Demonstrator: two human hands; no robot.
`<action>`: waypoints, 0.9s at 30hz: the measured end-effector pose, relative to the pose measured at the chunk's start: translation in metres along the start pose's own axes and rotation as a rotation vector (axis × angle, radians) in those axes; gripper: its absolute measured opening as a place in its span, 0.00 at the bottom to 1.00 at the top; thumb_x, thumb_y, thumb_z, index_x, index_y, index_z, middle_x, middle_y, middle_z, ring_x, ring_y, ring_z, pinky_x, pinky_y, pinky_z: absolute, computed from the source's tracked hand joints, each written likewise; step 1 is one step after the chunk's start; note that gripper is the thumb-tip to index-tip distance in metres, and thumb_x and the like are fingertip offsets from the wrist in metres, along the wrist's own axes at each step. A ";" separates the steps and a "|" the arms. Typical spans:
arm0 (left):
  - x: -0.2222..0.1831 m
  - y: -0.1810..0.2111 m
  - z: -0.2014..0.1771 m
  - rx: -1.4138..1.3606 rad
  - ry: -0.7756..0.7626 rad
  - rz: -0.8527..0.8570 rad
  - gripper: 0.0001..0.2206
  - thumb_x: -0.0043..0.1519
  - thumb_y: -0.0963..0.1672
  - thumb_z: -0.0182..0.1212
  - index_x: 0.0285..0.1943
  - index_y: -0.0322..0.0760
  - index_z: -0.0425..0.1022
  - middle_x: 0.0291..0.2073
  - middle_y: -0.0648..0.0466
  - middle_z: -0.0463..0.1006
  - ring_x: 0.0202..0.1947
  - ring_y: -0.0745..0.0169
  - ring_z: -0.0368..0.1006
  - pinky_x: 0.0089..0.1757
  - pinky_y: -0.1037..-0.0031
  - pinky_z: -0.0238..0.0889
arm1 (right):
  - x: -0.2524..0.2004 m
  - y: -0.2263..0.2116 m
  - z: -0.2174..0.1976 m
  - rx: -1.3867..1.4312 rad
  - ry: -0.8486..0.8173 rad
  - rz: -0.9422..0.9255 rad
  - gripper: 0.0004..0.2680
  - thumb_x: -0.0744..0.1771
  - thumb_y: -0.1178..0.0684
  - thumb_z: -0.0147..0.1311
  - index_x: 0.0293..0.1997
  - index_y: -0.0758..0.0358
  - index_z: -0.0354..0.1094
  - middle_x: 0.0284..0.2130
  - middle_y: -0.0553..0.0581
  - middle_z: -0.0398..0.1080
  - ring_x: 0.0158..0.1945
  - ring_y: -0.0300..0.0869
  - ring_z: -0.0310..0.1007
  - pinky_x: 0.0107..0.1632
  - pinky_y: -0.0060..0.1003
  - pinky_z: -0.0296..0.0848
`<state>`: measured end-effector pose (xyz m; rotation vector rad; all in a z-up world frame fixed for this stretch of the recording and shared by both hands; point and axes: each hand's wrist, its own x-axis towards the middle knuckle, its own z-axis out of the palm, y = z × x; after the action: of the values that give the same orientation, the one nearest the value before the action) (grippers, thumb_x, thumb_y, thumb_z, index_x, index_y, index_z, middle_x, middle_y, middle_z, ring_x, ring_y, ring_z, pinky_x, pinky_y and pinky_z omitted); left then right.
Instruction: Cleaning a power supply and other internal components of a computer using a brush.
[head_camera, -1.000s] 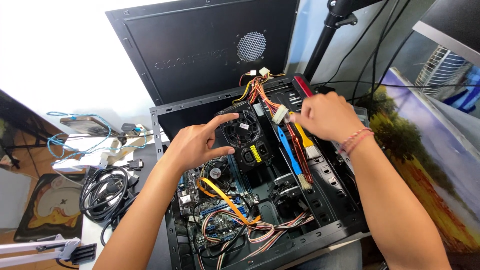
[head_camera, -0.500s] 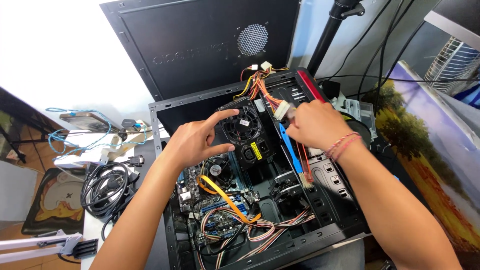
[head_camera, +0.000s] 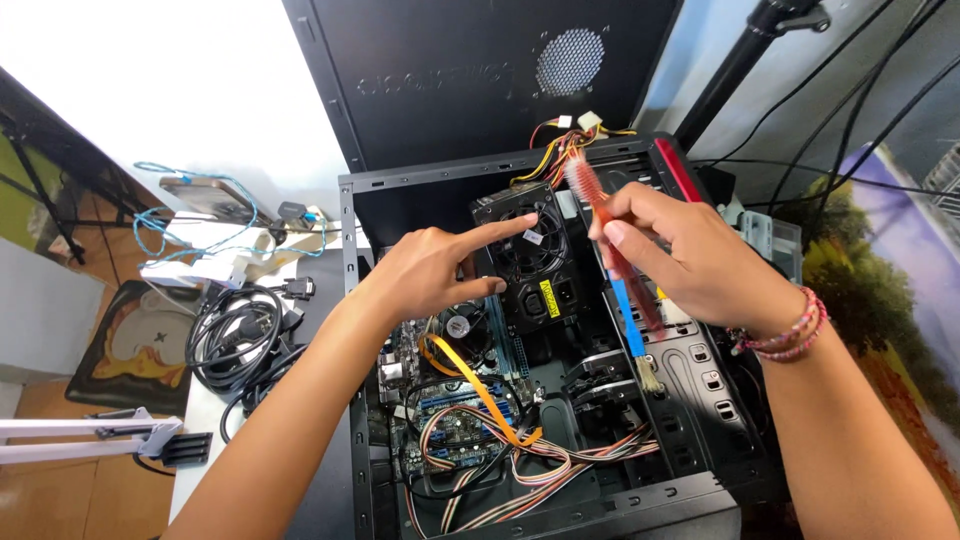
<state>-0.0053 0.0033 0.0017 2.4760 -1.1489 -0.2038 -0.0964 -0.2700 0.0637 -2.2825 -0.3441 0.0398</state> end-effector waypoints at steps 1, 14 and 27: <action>0.000 -0.005 0.002 -0.003 -0.004 -0.004 0.38 0.59 0.56 0.65 0.78 0.71 0.49 0.18 0.50 0.80 0.21 0.51 0.80 0.33 0.62 0.72 | 0.001 -0.002 0.003 0.003 -0.004 0.003 0.07 0.71 0.55 0.45 0.44 0.66 0.68 0.28 0.53 0.75 0.34 0.34 0.76 0.42 0.31 0.75; 0.003 -0.014 0.003 -0.085 0.014 -0.013 0.37 0.57 0.57 0.65 0.76 0.75 0.49 0.22 0.52 0.82 0.26 0.54 0.81 0.32 0.63 0.72 | 0.012 0.015 0.024 -0.582 -0.010 -0.151 0.07 0.64 0.44 0.60 0.36 0.50 0.80 0.27 0.47 0.75 0.30 0.39 0.71 0.52 0.43 0.58; 0.000 -0.010 0.003 -0.131 0.002 -0.049 0.39 0.56 0.57 0.67 0.76 0.77 0.49 0.23 0.53 0.82 0.26 0.56 0.82 0.33 0.63 0.72 | 0.011 0.014 0.024 -0.603 0.136 -0.157 0.10 0.60 0.39 0.65 0.29 0.50 0.76 0.26 0.42 0.77 0.26 0.38 0.67 0.50 0.41 0.53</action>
<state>0.0010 0.0079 -0.0054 2.3900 -1.0410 -0.2814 -0.0861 -0.2581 0.0383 -2.8215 -0.5150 -0.3415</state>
